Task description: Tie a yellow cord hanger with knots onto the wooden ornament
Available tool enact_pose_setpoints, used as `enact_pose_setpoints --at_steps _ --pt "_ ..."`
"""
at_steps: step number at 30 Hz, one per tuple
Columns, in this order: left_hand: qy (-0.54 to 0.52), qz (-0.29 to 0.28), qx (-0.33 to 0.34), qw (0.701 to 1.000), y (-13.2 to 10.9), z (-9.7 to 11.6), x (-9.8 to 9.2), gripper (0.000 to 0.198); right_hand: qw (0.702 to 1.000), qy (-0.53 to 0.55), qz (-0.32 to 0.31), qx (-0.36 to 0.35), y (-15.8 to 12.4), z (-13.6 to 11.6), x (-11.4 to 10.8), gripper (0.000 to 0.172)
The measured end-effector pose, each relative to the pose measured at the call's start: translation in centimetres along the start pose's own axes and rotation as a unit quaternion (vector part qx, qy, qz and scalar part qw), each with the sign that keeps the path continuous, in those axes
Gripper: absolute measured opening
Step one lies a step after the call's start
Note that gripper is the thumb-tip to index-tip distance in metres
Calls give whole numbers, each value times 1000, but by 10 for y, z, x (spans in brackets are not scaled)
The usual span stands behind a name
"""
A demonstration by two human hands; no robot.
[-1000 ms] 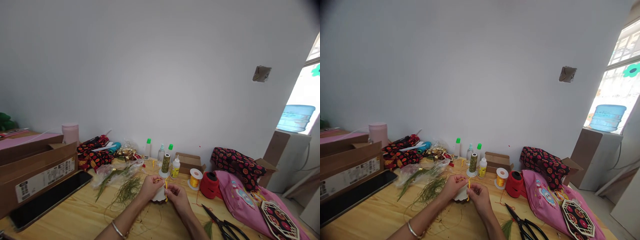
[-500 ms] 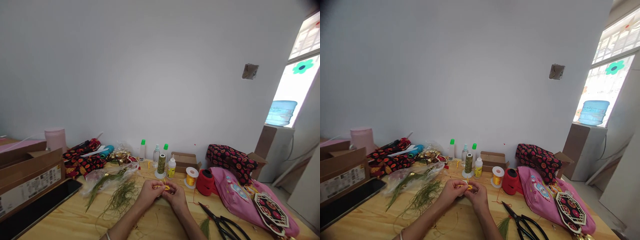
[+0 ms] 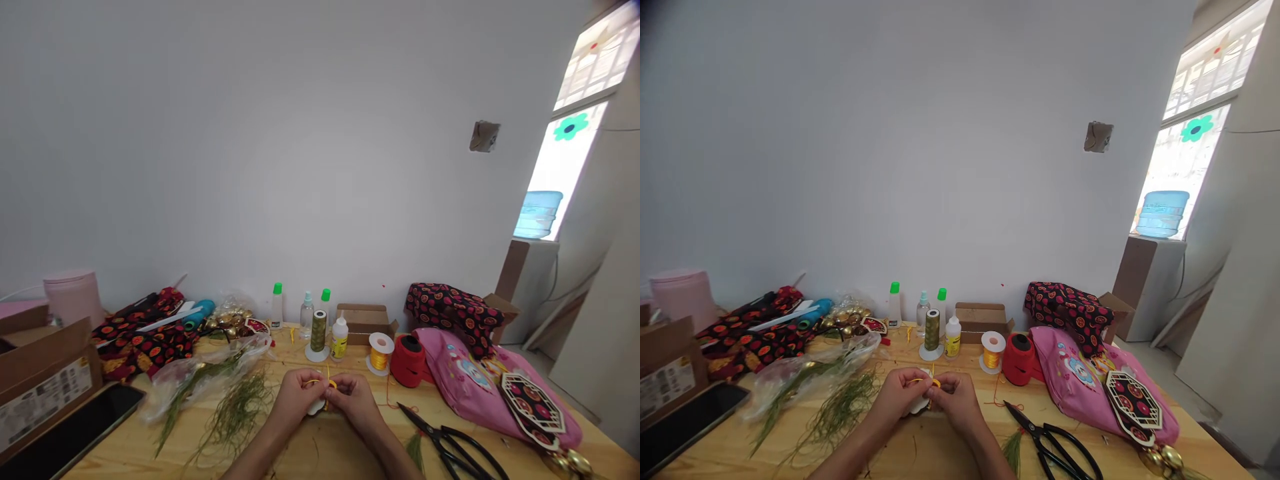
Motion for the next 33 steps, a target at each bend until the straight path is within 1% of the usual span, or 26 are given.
enact_pose_setpoints --at_steps 3,5,8,9,13,16,20,26,29,31,33 --pt "-17 -27 -17 999 1 -2 0 33 999 -14 -44 -4 -3 -5 5 30" --pt "-19 -44 -25 999 0 -4 0 33 998 -26 -53 -4 -4 -7 6 31" --pt "-12 -66 -30 997 -2 -9 1 29 999 -46 23 1 -6 -7 -3 31" --pt "-10 -75 -32 997 -2 -10 3 29 998 -49 35 3 -6 -6 -4 29" --pt "-13 -96 -17 995 -4 -9 6 28 996 -55 72 9 -7 -5 -10 28" --pt "-16 -117 -3 993 -3 -5 7 28 994 -62 86 8 -9 -9 -9 29" --pt "-11 -124 -11 992 -2 -6 9 28 992 -39 118 -4 -12 -11 -10 28" --pt "33 -145 3 989 -5 -1 19 28 984 -27 178 -21 -15 -15 -19 28" --pt "12 -117 -29 993 -5 -4 18 28 986 -10 163 -18 -15 -15 -17 28" --pt "-9 -110 -49 993 -4 -7 17 31 991 2 134 -17 -14 -15 -12 26" --pt "-15 -115 -49 992 -3 -7 17 32 995 0 97 -19 -13 -15 -6 25"
Point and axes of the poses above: each hand's wrist, its own y-axis towards the middle knuckle, its own x-axis out of the palm, z = x × y, the point moved 6 cm from there along y, towards the middle knuckle, and after that the axes turned 14 degrees about -z, right-handed, at the moved point
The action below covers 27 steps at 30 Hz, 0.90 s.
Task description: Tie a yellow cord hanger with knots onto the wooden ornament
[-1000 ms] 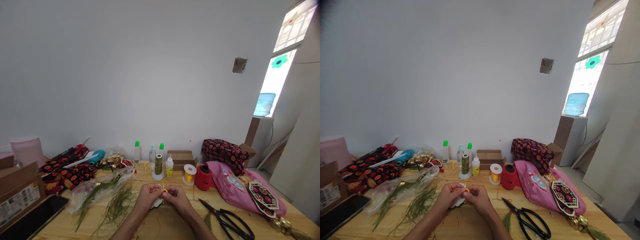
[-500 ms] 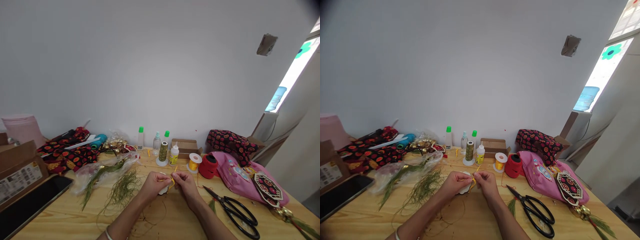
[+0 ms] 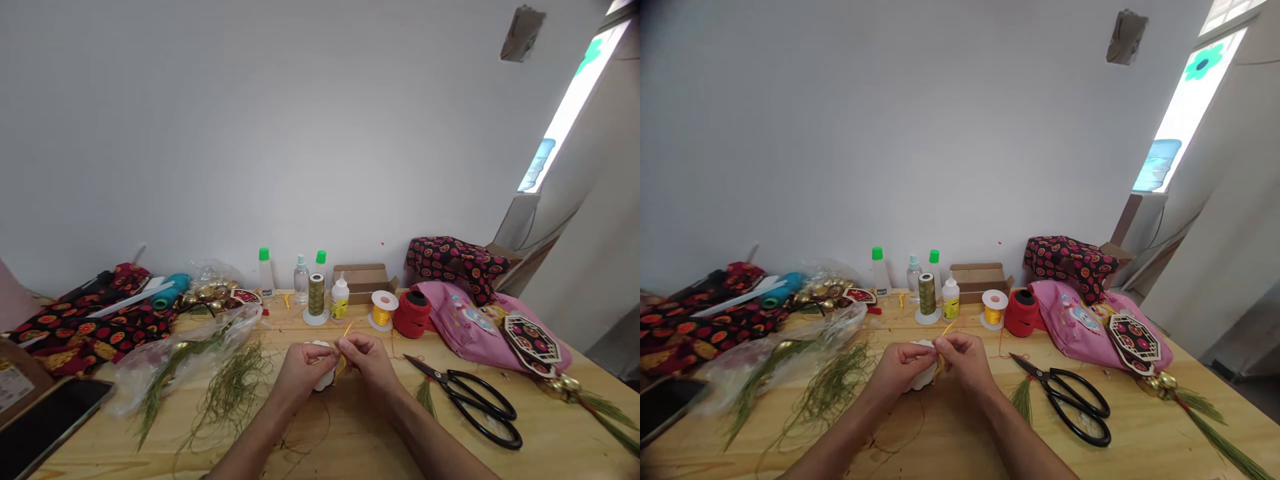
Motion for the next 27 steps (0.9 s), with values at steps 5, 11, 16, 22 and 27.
enact_pose_setpoints --at_steps 5,11,16,22,27 --pt "-46 -8 -18 999 0 0 -1 31 999 -22 25 -26 0 -1 -5 23" --pt "-28 27 -40 998 -4 4 -7 31 986 -135 62 -73 -6 -13 -8 15" --pt "-55 87 -20 995 -8 8 -18 30 996 -60 63 -33 -6 -8 -14 20" --pt "-129 74 16 989 -10 7 -22 27 997 65 38 -12 -1 2 -17 24" --pt "-131 69 7 989 -10 7 -23 30 997 73 4 -1 -2 3 -10 22"
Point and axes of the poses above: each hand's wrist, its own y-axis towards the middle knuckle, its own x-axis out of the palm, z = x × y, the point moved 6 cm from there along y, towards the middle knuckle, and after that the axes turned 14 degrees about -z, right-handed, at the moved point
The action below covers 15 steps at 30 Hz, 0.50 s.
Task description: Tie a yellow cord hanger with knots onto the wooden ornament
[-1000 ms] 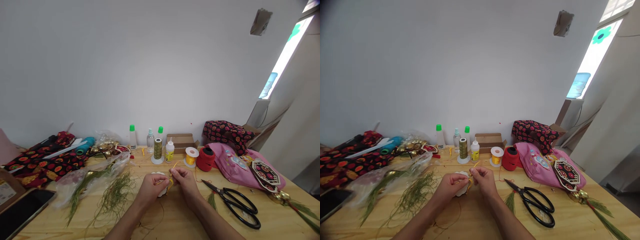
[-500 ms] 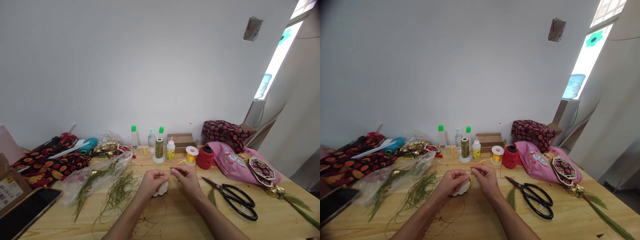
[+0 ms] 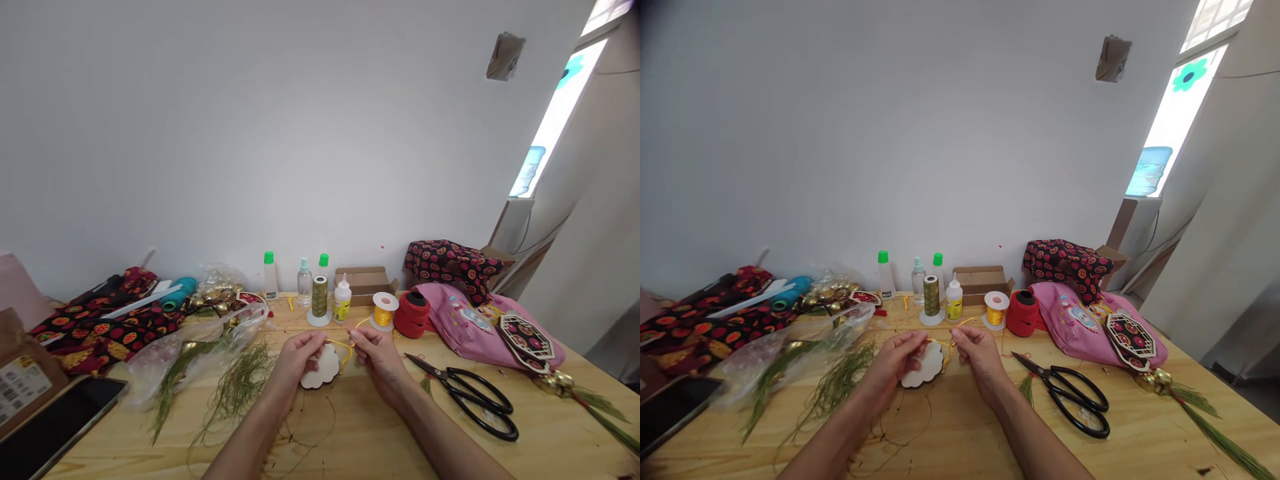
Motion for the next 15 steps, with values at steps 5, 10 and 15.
enact_pose_setpoints --at_steps 5,10,15 --pt "132 12 31 991 -2 16 -1 45 1000 -31 -3 5 -1 -4 3 24" --pt "274 -38 83 957 -5 28 12 35 998 -60 -11 6 -1 -6 3 27" --pt "359 -76 119 923 -4 23 21 27 997 -71 -9 0 0 -5 2 25"
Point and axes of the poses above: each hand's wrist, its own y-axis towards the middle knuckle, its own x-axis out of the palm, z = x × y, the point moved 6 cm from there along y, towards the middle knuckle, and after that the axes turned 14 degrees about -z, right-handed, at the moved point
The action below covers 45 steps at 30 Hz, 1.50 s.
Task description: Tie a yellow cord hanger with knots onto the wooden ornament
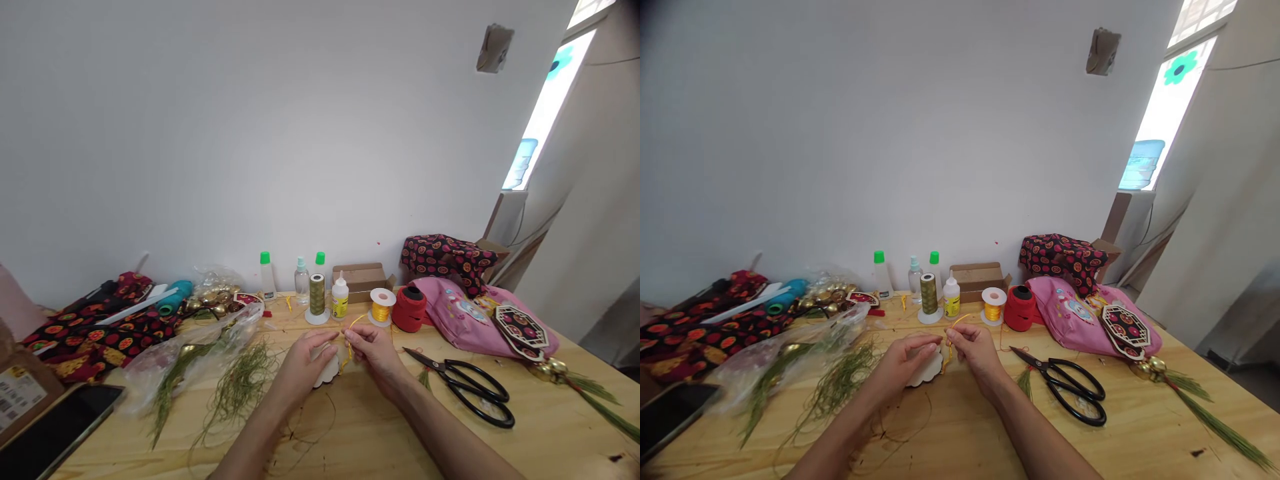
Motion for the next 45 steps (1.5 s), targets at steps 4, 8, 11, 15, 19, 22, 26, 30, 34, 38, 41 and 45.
enact_pose_setpoints --at_steps 4,8,11,15,19,22,26,30,34,38,41,45 --pt "3 -10 32 999 -1 4 6 38 999 -3 -42 -4 0 0 7 24" --pt "-22 -48 36 998 -2 12 15 44 995 11 -95 -6 -3 -3 16 25" --pt "-33 -68 37 996 -2 15 15 30 993 37 -110 12 -4 -2 19 25" --pt "-122 -68 -61 988 -3 -3 8 24 996 66 -61 10 -2 1 10 22" --pt "-309 -103 -120 938 -9 -18 10 27 995 103 -4 -9 -1 3 -1 21" --pt "-370 -90 -134 915 -11 -21 8 32 993 116 -10 -7 0 4 -2 20" --pt "-219 -33 -95 970 -7 -11 -1 37 995 88 -50 2 -1 1 5 19" --pt "-112 -85 6 990 -2 11 12 28 995 51 -86 -5 -2 -3 13 20" --pt "-105 -112 -14 988 -1 6 23 24 997 13 -71 -23 -1 -3 12 19" --pt "-103 -95 -42 989 -1 -4 21 25 998 -10 -44 -38 1 -4 8 20" --pt "-123 -81 -61 987 -1 -8 17 19 998 -20 2 -57 1 -8 2 21" --pt "-199 -55 -90 974 -2 -11 15 15 998 -21 3 -52 0 -10 3 21"
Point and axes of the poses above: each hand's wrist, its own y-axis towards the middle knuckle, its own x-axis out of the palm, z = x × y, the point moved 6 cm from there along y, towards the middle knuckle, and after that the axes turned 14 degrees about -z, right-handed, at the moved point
